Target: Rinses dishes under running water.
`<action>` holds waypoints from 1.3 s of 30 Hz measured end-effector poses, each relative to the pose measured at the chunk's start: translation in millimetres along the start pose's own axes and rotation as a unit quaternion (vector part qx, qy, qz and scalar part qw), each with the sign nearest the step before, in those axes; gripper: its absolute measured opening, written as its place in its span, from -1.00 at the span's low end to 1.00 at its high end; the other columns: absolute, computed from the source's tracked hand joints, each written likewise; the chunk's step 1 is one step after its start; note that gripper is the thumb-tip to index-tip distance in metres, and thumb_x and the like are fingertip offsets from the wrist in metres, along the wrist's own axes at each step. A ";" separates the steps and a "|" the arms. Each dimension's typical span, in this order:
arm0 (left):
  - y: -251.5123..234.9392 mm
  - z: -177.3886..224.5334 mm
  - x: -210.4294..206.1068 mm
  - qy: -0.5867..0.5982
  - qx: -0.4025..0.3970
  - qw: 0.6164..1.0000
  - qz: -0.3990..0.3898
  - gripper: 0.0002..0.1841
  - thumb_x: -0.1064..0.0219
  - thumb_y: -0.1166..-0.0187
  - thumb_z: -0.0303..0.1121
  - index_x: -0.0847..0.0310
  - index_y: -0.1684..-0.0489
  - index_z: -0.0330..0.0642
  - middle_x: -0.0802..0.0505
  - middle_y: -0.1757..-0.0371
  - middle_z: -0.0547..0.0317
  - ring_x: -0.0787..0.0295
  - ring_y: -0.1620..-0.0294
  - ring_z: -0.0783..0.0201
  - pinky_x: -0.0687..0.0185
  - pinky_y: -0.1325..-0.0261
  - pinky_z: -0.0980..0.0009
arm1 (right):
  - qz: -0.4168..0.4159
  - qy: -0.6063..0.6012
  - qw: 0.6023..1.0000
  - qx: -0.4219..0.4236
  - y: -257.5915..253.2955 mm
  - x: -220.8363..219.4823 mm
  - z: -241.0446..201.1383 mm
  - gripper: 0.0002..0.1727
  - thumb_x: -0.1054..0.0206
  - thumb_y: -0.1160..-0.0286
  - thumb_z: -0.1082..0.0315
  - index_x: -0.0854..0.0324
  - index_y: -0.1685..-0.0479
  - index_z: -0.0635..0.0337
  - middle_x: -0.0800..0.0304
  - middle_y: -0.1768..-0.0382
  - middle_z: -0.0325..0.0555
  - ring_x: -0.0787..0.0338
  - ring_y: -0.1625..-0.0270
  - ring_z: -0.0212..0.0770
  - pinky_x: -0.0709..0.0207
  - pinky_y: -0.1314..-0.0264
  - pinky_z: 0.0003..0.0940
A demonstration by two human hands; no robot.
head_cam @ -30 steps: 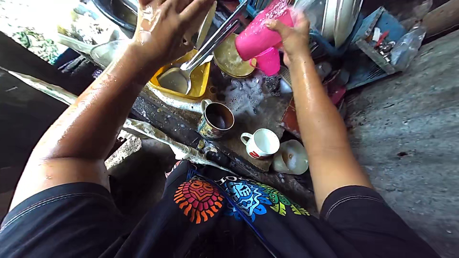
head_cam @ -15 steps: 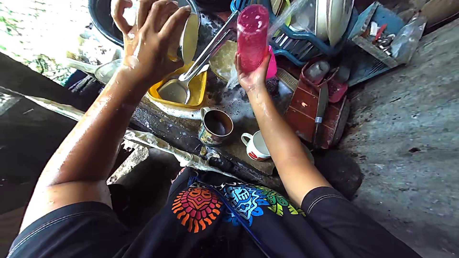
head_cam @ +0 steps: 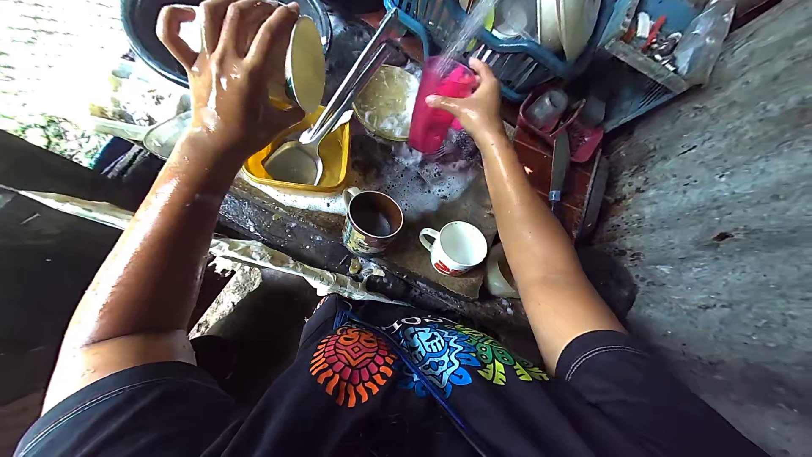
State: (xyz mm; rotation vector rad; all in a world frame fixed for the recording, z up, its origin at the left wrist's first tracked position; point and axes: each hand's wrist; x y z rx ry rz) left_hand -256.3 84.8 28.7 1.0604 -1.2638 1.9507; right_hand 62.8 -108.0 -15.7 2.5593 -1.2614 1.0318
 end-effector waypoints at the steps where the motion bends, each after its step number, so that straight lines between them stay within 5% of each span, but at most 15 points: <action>1: 0.0 1.3 -0.9 -0.002 -0.002 1.000 0.000 -0.12 -0.54 -0.29 -0.02 -0.32 -0.76 0.08 -0.54 -0.67 -0.04 -0.30 -0.71 -0.28 0.13 -0.56 -0.53 | -0.015 0.038 0.999 0.028 -3.2 -3.0 -1.3 0.27 -0.85 0.23 0.00 -0.30 -0.69 0.33 -0.65 -0.40 0.28 -0.69 -0.41 0.04 -0.55 -0.50 -0.08; 6: 6.3 0.5 -4.3 0.001 -0.015 1.000 0.011 -0.08 -0.57 -0.26 0.01 -0.29 -0.78 0.11 -0.54 -0.67 -0.05 -0.30 -0.70 -0.29 0.11 -0.55 -0.53 | -0.086 0.107 0.987 0.084 -11.9 -17.0 -0.6 -0.11 -0.80 0.10 0.04 -0.64 -0.38 0.25 -0.68 -0.31 0.28 -0.67 -0.36 0.13 -0.51 -0.45 0.03; 10: 13.6 -7.3 -2.1 -0.001 -0.007 1.000 0.022 -0.07 -0.54 -0.26 0.08 -0.30 -0.77 0.08 -0.54 -0.66 -0.07 -0.31 -0.70 -0.29 0.09 -0.53 -0.53 | -0.016 0.080 0.993 0.080 -9.4 -17.4 3.0 -0.45 -0.71 -0.11 0.04 -0.81 0.02 0.27 -0.73 -0.13 0.21 -0.71 -0.18 0.02 -0.54 -0.29 -0.10; 13: 18.4 -12.0 -0.2 -0.005 0.005 1.000 0.027 -0.09 -0.49 -0.29 0.12 -0.31 -0.77 0.09 -0.54 -0.66 -0.08 -0.32 -0.70 -0.30 0.11 -0.53 -0.55 | 0.022 0.103 0.988 0.111 -3.3 -16.7 3.6 -0.49 -0.64 -0.21 0.03 -0.78 0.19 0.39 -0.75 -0.09 0.24 -0.72 -0.22 0.03 -0.50 -0.36 -0.10; 17: 22.7 -13.6 -3.2 -0.012 0.011 0.999 0.038 -0.10 -0.50 -0.26 0.11 -0.33 -0.75 0.11 -0.57 -0.63 -0.06 -0.34 -0.68 -0.29 0.12 -0.53 -0.54 | -0.020 0.124 0.979 0.163 7.0 -14.5 11.1 -0.42 -0.69 -0.14 0.03 -0.74 0.09 0.41 -0.71 -0.15 0.30 -0.72 -0.23 0.10 -0.56 -0.32 -0.08; 21: 24.5 -10.2 -4.9 -0.017 0.005 0.999 0.034 -0.08 -0.51 -0.26 0.13 -0.32 -0.75 0.08 -0.58 -0.61 -0.08 -0.36 -0.65 -0.30 0.09 -0.51 -0.53 | -0.099 0.168 0.967 0.162 10.4 -12.8 13.4 -0.23 -0.84 0.22 0.01 -0.72 -0.10 0.23 -0.47 -0.49 0.33 -0.42 -0.60 0.28 -0.32 -0.65 0.07; 26: 26.3 -5.5 -3.7 -0.016 0.005 0.999 0.036 -0.08 -0.53 -0.26 0.10 -0.31 -0.75 0.05 -0.58 -0.61 -0.07 -0.37 -0.65 -0.28 0.08 -0.53 -0.49 | -0.098 0.161 0.973 0.133 15.1 -6.1 3.2 -0.43 -0.83 0.13 0.21 -0.73 0.16 0.40 -0.54 -0.40 0.33 -0.56 -0.49 0.17 -0.45 -0.53 -0.07; 30: 25.8 -6.8 -4.3 -0.015 0.002 0.999 0.038 -0.09 -0.49 -0.29 0.17 -0.34 -0.74 0.04 -0.60 -0.59 -0.08 -0.37 -0.65 -0.28 0.08 -0.53 -0.48 | -0.007 0.136 0.975 0.173 13.3 -11.1 7.5 -0.47 -0.81 0.10 0.19 -0.75 0.20 0.38 -0.61 -0.30 0.33 -0.61 -0.42 0.17 -0.50 -0.47 -0.09; 33: 25.0 -6.2 -5.0 -0.013 0.006 0.999 0.035 -0.08 -0.52 -0.26 0.14 -0.35 -0.73 0.03 -0.60 -0.59 -0.08 -0.37 -0.65 -0.27 0.08 -0.51 -0.46 | -0.017 0.147 0.973 0.176 16.5 -18.4 13.9 -0.46 -0.80 0.09 0.17 -0.73 0.22 0.40 -0.59 -0.28 0.35 -0.64 -0.36 0.18 -0.54 -0.40 -0.09; 36: 24.3 -3.2 -6.0 -0.011 0.005 0.999 0.033 -0.08 -0.54 -0.25 0.11 -0.35 -0.73 0.03 -0.59 -0.60 -0.07 -0.36 -0.66 -0.27 0.08 -0.51 -0.48 | -0.035 0.150 0.977 0.148 21.1 -22.2 19.5 -0.38 -0.83 0.11 0.15 -0.72 0.07 0.35 -0.51 -0.40 0.37 -0.63 -0.40 0.19 -0.57 -0.40 -0.07; 39: 25.3 -3.9 -6.3 -0.005 0.000 1.000 0.027 -0.07 -0.56 -0.25 0.09 -0.32 -0.75 0.05 -0.58 -0.61 -0.07 -0.34 -0.67 -0.28 0.07 -0.52 -0.50 | -0.013 0.099 0.979 0.177 21.0 -13.2 24.0 -0.02 -0.83 0.18 -0.05 -0.65 -0.43 0.21 -0.37 -0.59 0.41 -0.50 -0.57 0.27 -0.48 -0.54 0.00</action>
Point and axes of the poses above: each hand's wrist, its own y-axis away from the middle knuckle, its own x-axis out of the back of the hand, z = x × y
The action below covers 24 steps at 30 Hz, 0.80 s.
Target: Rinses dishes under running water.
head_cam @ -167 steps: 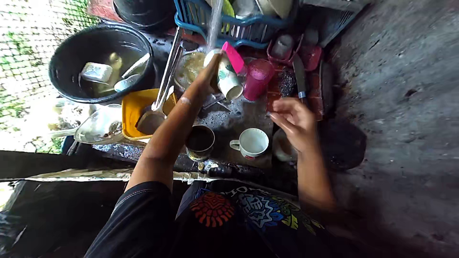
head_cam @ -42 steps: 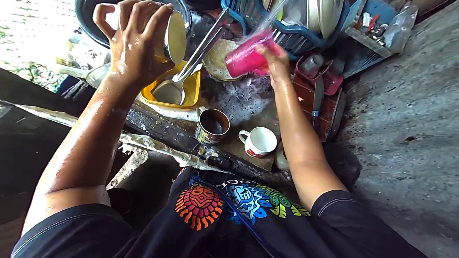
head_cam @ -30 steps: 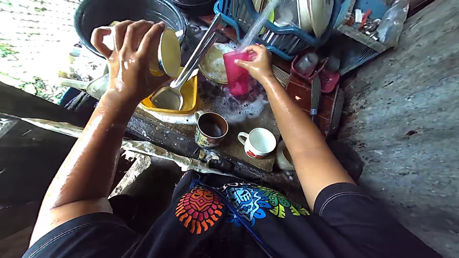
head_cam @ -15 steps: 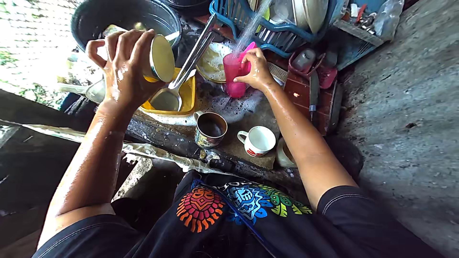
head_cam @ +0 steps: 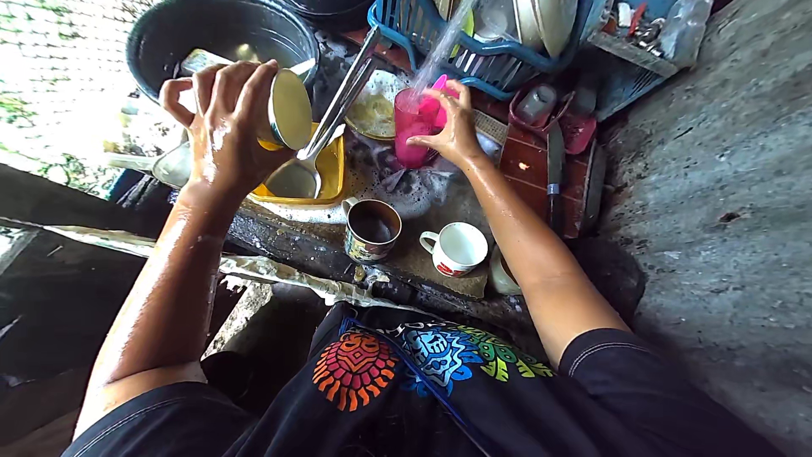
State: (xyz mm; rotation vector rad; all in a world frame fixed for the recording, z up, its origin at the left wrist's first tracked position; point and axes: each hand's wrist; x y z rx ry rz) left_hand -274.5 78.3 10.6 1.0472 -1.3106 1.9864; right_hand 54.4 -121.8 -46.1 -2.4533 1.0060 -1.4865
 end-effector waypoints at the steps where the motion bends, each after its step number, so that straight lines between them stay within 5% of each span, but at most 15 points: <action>1: 0.4 -0.2 1.2 -0.003 0.000 1.000 -0.001 -0.07 -0.55 -0.25 0.10 -0.32 -0.75 0.06 -0.58 -0.62 -0.06 -0.34 -0.67 -0.27 0.07 -0.52 -0.50 | 0.016 -0.003 1.000 0.005 0.1 6.9 3.8 0.03 -0.77 0.07 -0.12 -0.57 -0.55 0.20 -0.40 -0.59 0.38 -0.49 -0.58 0.24 -0.44 -0.58 0.00; 4: 2.0 0.4 5.9 -0.010 0.011 1.000 0.012 -0.10 -0.52 -0.28 0.13 -0.34 -0.74 0.10 -0.59 -0.61 -0.03 -0.36 -0.67 -0.25 0.12 -0.55 -0.49 | -0.029 0.090 0.993 -0.072 6.5 37.7 22.1 -0.38 -0.45 -0.49 0.05 -0.60 -0.39 0.35 -0.63 -0.38 0.34 -0.60 -0.50 0.23 -0.41 -0.60 0.07; 7: 0.9 3.8 4.4 -0.002 0.036 0.999 0.020 -0.08 -0.53 -0.22 0.12 -0.35 -0.74 0.10 -0.59 -0.62 -0.04 -0.33 -0.69 -0.26 0.14 -0.55 -0.50 | -0.158 0.166 0.957 -0.179 27.4 41.3 49.8 -0.42 -0.40 -0.52 0.30 -0.50 -0.53 0.36 -0.53 -0.44 0.50 -0.45 -0.58 0.45 -0.25 -0.66 0.30; 10: -3.6 14.9 0.5 0.009 0.023 0.999 0.029 -0.08 -0.54 -0.23 0.12 -0.35 -0.73 0.07 -0.59 -0.61 -0.06 -0.35 -0.68 -0.24 0.10 -0.54 -0.49 | -0.203 0.144 0.952 -0.175 46.7 31.2 60.7 -0.36 -0.51 -0.41 0.40 -0.45 -0.54 0.31 -0.62 -0.36 0.51 -0.60 -0.45 0.48 -0.37 -0.53 0.35; 13: 1.0 19.4 -0.1 0.005 -0.001 0.998 0.058 -0.13 -0.50 -0.30 0.13 -0.38 -0.72 0.07 -0.63 -0.57 -0.04 -0.41 -0.63 -0.20 0.04 -0.52 -0.41 | -0.126 0.126 0.970 -0.166 53.6 45.3 40.7 -0.45 -0.51 -0.32 0.44 -0.57 -0.37 0.38 -0.70 -0.21 0.46 -0.70 -0.29 0.40 -0.47 -0.41 0.30; 16: 11.8 24.7 8.9 -0.006 0.035 0.995 0.090 -0.13 -0.51 -0.30 0.15 -0.39 -0.70 0.05 -0.64 -0.56 -0.05 -0.43 -0.61 -0.21 0.00 -0.53 -0.40 | 0.021 0.216 0.956 -0.198 64.6 85.5 22.0 -0.48 -0.48 -0.34 0.26 -0.61 -0.31 0.29 -0.72 -0.25 0.36 -0.73 -0.32 0.33 -0.55 -0.38 0.28; 19: 22.9 30.0 11.9 0.013 0.072 0.990 0.118 -0.05 -0.64 -0.14 0.05 -0.43 -0.67 -0.10 -0.65 -0.53 -0.18 -0.44 -0.58 -0.29 -0.01 -0.51 -0.42 | 0.046 0.271 0.919 -0.283 68.8 122.5 -7.9 -0.34 -0.50 -0.38 0.21 -0.53 -0.50 0.33 -0.38 -0.54 0.57 -0.37 -0.60 0.56 -0.25 -0.55 0.46; 21: 27.3 33.7 -0.5 0.024 0.076 0.989 0.127 -0.04 -0.67 -0.09 0.00 -0.44 -0.65 -0.13 -0.67 -0.51 -0.18 -0.47 -0.57 -0.27 -0.03 -0.51 -0.41 | 0.051 0.241 0.935 -0.253 62.0 119.1 -12.3 -0.15 -0.64 -0.21 0.06 -0.51 -0.51 0.38 -0.31 -0.56 0.62 -0.24 -0.65 0.62 -0.10 -0.62 0.50; 24: 28.8 44.3 -19.2 0.038 0.082 0.986 0.137 -0.08 -0.63 -0.18 0.05 -0.45 -0.66 -0.11 -0.68 -0.51 -0.14 -0.48 -0.57 -0.21 -0.05 -0.50 -0.38 | 0.027 0.089 0.976 -0.199 36.7 69.7 -22.0 0.21 -0.77 0.04 -0.12 -0.29 -0.66 0.41 -0.38 -0.53 0.57 -0.43 -0.57 0.45 -0.30 -0.63 0.25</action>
Point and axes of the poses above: each hand's wrist, its own y-axis away from the middle knuckle, its own x-axis out of the back of the hand, z = x × y
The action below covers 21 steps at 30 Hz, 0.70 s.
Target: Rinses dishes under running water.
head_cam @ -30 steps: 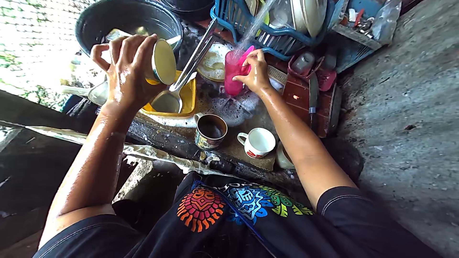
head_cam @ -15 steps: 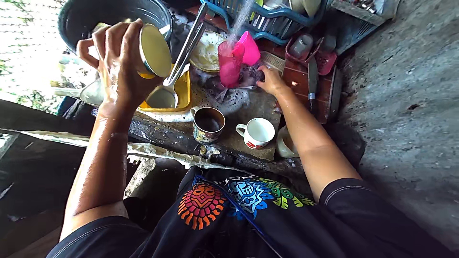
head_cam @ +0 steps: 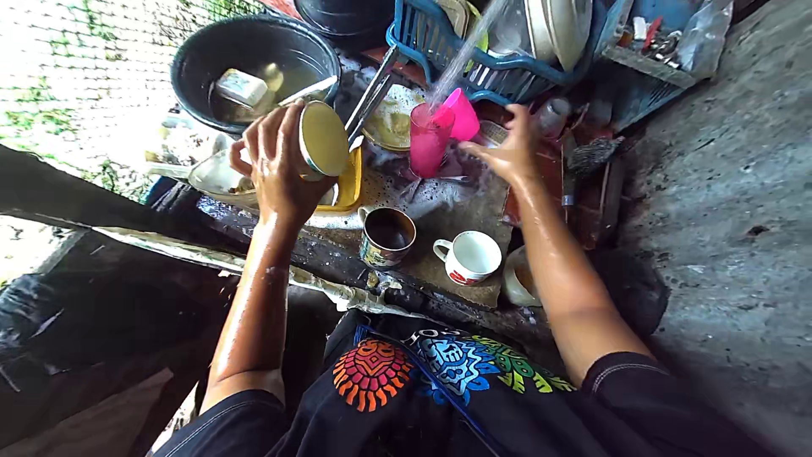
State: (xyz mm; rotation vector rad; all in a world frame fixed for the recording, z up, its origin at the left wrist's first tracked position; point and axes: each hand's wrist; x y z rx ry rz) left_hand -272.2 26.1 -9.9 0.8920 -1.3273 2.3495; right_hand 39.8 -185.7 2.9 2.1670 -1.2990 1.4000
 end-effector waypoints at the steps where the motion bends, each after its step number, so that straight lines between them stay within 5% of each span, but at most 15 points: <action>1: 2.1 2.8 -3.4 0.005 0.005 1.000 0.004 -0.07 -0.63 -0.17 0.06 -0.45 -0.66 -0.10 -0.68 -0.51 -0.12 -0.48 -0.57 -0.19 -0.05 -0.50 -0.36 | -0.020 -0.042 0.999 0.019 -7.3 -20.7 -8.9 0.31 -0.80 0.10 -0.11 -0.17 -0.73 0.41 -0.35 -0.56 0.56 -0.45 -0.58 0.41 -0.34 -0.63 0.19; 4: 13.1 3.0 -0.1 0.009 0.022 1.000 0.013 -0.04 -0.65 -0.13 0.05 -0.43 -0.67 -0.11 -0.68 -0.52 -0.13 -0.50 -0.57 -0.18 -0.04 -0.52 -0.36 | -0.031 -0.079 0.991 0.108 -36.9 -79.9 -20.4 0.48 -0.85 0.28 -0.12 -0.05 -0.80 0.41 -0.28 -0.65 0.50 -0.36 -0.69 0.33 -0.26 -0.73 0.09; 8: 44.6 -6.7 36.7 -0.025 0.083 0.996 0.001 -0.02 -0.68 -0.10 0.04 -0.41 -0.68 -0.10 -0.67 -0.52 -0.18 -0.49 -0.57 -0.27 -0.02 -0.55 -0.42 | -0.150 0.011 0.981 0.122 -61.4 -92.5 -45.3 0.24 -0.87 0.31 -0.02 -0.39 -0.62 0.34 -0.43 -0.55 0.42 -0.48 -0.59 0.28 -0.37 -0.64 0.13; 13: 104.3 -39.0 90.5 -0.083 0.149 0.985 0.011 0.00 -0.61 -0.18 0.14 -0.37 -0.68 -0.21 -0.61 -0.54 -0.33 -0.42 -0.58 -0.39 -0.05 -0.54 -0.43 | -0.038 -0.059 0.993 0.094 -72.6 -69.3 -52.7 0.17 -0.81 0.25 -0.12 -0.47 -0.54 0.34 -0.58 -0.43 0.39 -0.56 -0.52 0.23 -0.38 -0.61 0.07; 16: 118.2 -28.2 119.7 -0.138 0.225 0.964 -0.028 -0.03 -0.59 -0.23 0.10 -0.34 -0.70 -0.21 -0.60 -0.55 -0.34 -0.39 -0.61 -0.37 0.00 -0.56 -0.42 | -0.069 -0.055 0.991 0.100 -65.5 -76.3 -36.6 0.16 -0.83 0.30 -0.13 -0.53 -0.54 0.27 -0.59 -0.41 0.36 -0.57 -0.50 0.20 -0.40 -0.58 0.07; 18: 105.0 -7.9 143.3 -0.190 0.329 0.919 -0.101 -0.01 -0.52 -0.40 0.07 -0.15 -0.82 -0.25 -0.48 -0.69 -0.27 -0.29 -0.72 -0.20 0.03 -0.70 -0.21 | -0.023 -0.149 0.984 0.100 -67.7 -77.4 -31.7 0.07 -0.81 0.15 -0.02 -0.52 -0.52 0.36 -0.64 -0.41 0.29 -0.63 -0.49 0.04 -0.48 -0.57 -0.10; 21: 166.6 -57.3 140.7 -0.111 0.234 0.965 0.030 0.02 -0.63 -0.29 0.11 -0.32 -0.62 -0.51 -0.63 -0.48 -0.45 -0.57 -0.56 -0.17 -0.34 -0.68 -0.01 | -0.018 -0.313 0.947 0.063 -69.8 -81.6 -41.5 -0.08 -0.74 -0.12 0.22 -0.41 -0.54 0.42 -0.69 -0.33 0.15 -0.75 -0.34 -0.15 -0.71 -0.37 -0.23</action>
Point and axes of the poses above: each hand's wrist, its own y-axis away from the middle knuckle, its own x-axis out of the back of the hand, z = x × y
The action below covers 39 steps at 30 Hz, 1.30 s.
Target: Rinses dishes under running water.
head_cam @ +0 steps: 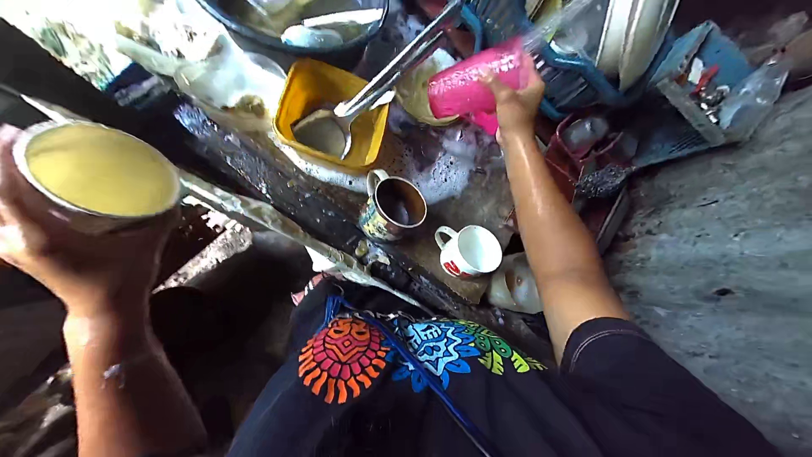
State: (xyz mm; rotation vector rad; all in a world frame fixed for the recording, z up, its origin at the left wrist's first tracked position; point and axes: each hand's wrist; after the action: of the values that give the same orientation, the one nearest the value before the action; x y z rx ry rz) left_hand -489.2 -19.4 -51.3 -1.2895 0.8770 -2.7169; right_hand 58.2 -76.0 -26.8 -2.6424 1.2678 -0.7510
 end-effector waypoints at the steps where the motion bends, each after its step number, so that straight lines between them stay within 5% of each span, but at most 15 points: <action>1: 9.2 -11.3 -3.4 0.038 0.036 0.999 -0.009 0.02 -0.64 -0.28 0.12 -0.30 -0.61 -0.48 -0.64 -0.48 -0.39 -0.57 -0.57 -0.08 -0.38 -0.69 0.04 | -0.012 -0.010 1.000 -0.010 0.6 -3.8 2.6 -0.08 -0.75 -0.12 0.21 -0.42 -0.54 0.41 -0.70 -0.34 0.13 -0.74 -0.36 -0.15 -0.69 -0.41 -0.23; 4: 15.9 -16.0 -10.9 0.071 0.071 0.995 0.007 0.03 -0.69 -0.24 0.11 -0.31 -0.60 -0.47 -0.66 -0.47 -0.33 -0.60 -0.56 0.01 -0.42 -0.67 0.07 | 0.019 -0.100 0.986 -0.130 7.3 -23.3 -2.9 -0.18 -0.62 -0.34 0.17 -0.39 -0.60 0.30 -0.69 -0.32 0.14 -0.77 -0.30 -0.02 -0.79 -0.20 -0.04; 7: 18.6 -14.4 -12.4 0.034 0.065 0.997 0.009 0.04 -0.63 -0.26 0.17 -0.29 -0.65 -0.40 -0.65 -0.48 -0.33 -0.58 -0.56 -0.02 -0.39 -0.67 0.04 | 0.041 -0.317 0.908 -0.272 23.7 -42.7 -5.3 -0.37 -0.15 -0.74 -0.07 -0.24 -0.74 -0.13 -0.51 -0.56 -0.01 -0.59 -0.52 0.06 -0.63 -0.38 0.21; 9: 22.1 -20.3 -9.4 0.040 0.087 0.995 -0.005 0.02 -0.63 -0.27 0.17 -0.31 -0.64 -0.38 -0.65 -0.49 -0.30 -0.58 -0.57 0.00 -0.40 -0.67 0.06 | 0.073 -0.435 0.843 -0.307 33.7 -54.2 -1.3 -0.35 -0.04 -0.76 -0.19 -0.16 -0.76 -0.20 -0.44 -0.61 -0.02 -0.53 -0.58 0.07 -0.59 -0.43 0.20; 12: 27.8 -35.5 -8.2 0.094 0.118 0.989 -0.001 -0.09 -0.66 -0.30 0.06 -0.41 -0.55 -0.38 -0.70 -0.45 -0.21 -0.62 -0.54 0.07 -0.48 -0.65 0.09 | 0.109 -0.500 0.791 -0.337 38.4 -60.1 0.8 -0.23 -0.06 -0.63 -0.37 -0.22 -0.66 -0.08 -0.62 -0.40 0.12 -0.77 -0.31 0.07 -0.77 -0.20 0.00; 16: 24.9 -36.0 -8.9 0.127 0.096 0.987 0.018 -0.16 -0.69 -0.30 -0.06 -0.44 -0.49 -0.44 -0.71 -0.41 -0.26 -0.64 -0.52 0.04 -0.50 -0.63 0.07 | 0.083 -0.553 0.773 -0.298 32.4 -44.2 8.5 -0.10 0.26 -0.61 -0.51 -0.13 -0.64 0.01 -0.58 -0.36 0.13 -0.73 -0.30 -0.02 -0.70 -0.29 -0.14; 20: 23.5 -31.9 -13.6 0.072 0.134 0.988 -0.018 -0.02 -0.64 -0.26 0.14 -0.37 -0.56 -0.41 -0.69 -0.44 -0.29 -0.63 -0.53 0.02 -0.46 -0.64 0.07 | 0.083 -0.586 0.752 -0.289 28.7 -20.6 8.8 -0.10 0.30 -0.64 -0.50 -0.10 -0.65 0.05 -0.48 -0.46 0.14 -0.63 -0.46 -0.03 -0.64 -0.40 -0.21; 24: 20.8 -31.1 -19.6 0.077 0.135 0.987 -0.028 -0.01 -0.63 -0.25 0.17 -0.37 -0.57 -0.40 -0.68 -0.45 -0.28 -0.61 -0.54 0.02 -0.45 -0.64 0.07 | 0.084 -0.587 0.750 -0.293 31.9 -10.8 -7.0 -0.15 0.28 -0.61 -0.51 -0.22 -0.46 0.05 -0.59 -0.19 0.12 -0.77 -0.18 -0.07 -0.76 -0.12 -0.27; 27: 17.7 -32.0 -19.4 0.080 0.129 0.988 -0.033 -0.01 -0.64 -0.25 0.16 -0.37 -0.57 -0.39 -0.68 -0.46 -0.25 -0.61 -0.55 0.05 -0.44 -0.66 0.08 | 0.076 -0.480 0.820 -0.303 25.2 -4.0 -7.4 -0.27 0.13 -0.66 -0.41 -0.27 -0.55 -0.08 -0.68 -0.18 0.04 -0.80 -0.09 -0.07 -0.76 -0.06 -0.15; 29: 17.2 -37.3 -19.0 0.084 0.128 0.988 -0.034 -0.05 -0.64 -0.27 0.14 -0.40 -0.55 -0.37 -0.70 -0.44 -0.23 -0.62 -0.54 0.06 -0.45 -0.65 0.09 | 0.022 -0.293 0.918 -0.265 27.1 4.7 -5.0 -0.35 -0.09 -0.78 -0.12 -0.20 -0.74 -0.03 -0.59 -0.47 0.03 -0.71 -0.38 -0.03 -0.70 -0.33 -0.05; 31: 17.9 -41.8 -17.7 0.097 0.127 0.986 -0.033 -0.07 -0.64 -0.29 0.13 -0.41 -0.55 -0.37 -0.70 -0.45 -0.22 -0.61 -0.55 0.07 -0.46 -0.66 0.10 | -0.037 -0.027 0.989 -0.142 28.6 11.2 -1.6 -0.13 -0.54 -0.45 0.17 -0.22 -0.76 0.21 -0.58 -0.47 0.17 -0.72 -0.40 -0.03 -0.73 -0.35 -0.16; 33: 19.1 -43.3 -16.0 0.101 0.128 0.986 -0.036 -0.08 -0.62 -0.31 0.12 -0.40 -0.56 -0.37 -0.69 -0.46 -0.23 -0.61 -0.55 0.07 -0.45 -0.66 0.10 | -0.093 0.220 0.971 -0.020 27.1 13.9 -6.3 0.29 -0.79 0.04 0.04 -0.08 -0.80 0.29 -0.56 -0.47 0.29 -0.64 -0.47 0.03 -0.52 -0.53 -0.16; 35: 18.8 -38.8 -12.8 0.093 0.124 0.987 -0.030 -0.11 -0.62 -0.33 0.09 -0.43 -0.53 -0.38 -0.71 -0.43 -0.24 -0.63 -0.53 0.08 -0.47 -0.64 0.12 | -0.157 0.364 0.918 0.031 27.0 12.5 -13.0 0.33 -0.79 0.11 -0.05 -0.09 -0.79 0.29 -0.48 -0.55 0.35 -0.51 -0.60 0.20 -0.36 -0.66 0.05; 39: 19.0 -24.6 -7.0 0.085 0.103 0.991 0.000 -0.12 -0.66 -0.31 0.04 -0.45 -0.46 -0.49 -0.72 -0.36 -0.30 -0.65 -0.48 0.09 -0.46 -0.60 0.18 | -0.266 0.452 0.846 0.096 19.1 15.3 -1.1 -0.41 -0.60 -0.27 -0.05 -0.75 -0.07 0.30 -0.18 -0.71 0.42 -0.01 -0.84 0.37 0.04 -0.85 0.19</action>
State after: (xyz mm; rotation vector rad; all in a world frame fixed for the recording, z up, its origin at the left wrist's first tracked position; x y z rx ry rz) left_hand -506.4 -22.0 -78.0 -1.0343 0.5835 -2.8595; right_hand 52.4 -99.8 -25.9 -2.4959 0.4239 -2.2513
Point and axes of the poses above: each hand's wrist, its own y-axis away from the middle knuckle, its own x-axis out of the back of the hand, z = x × y
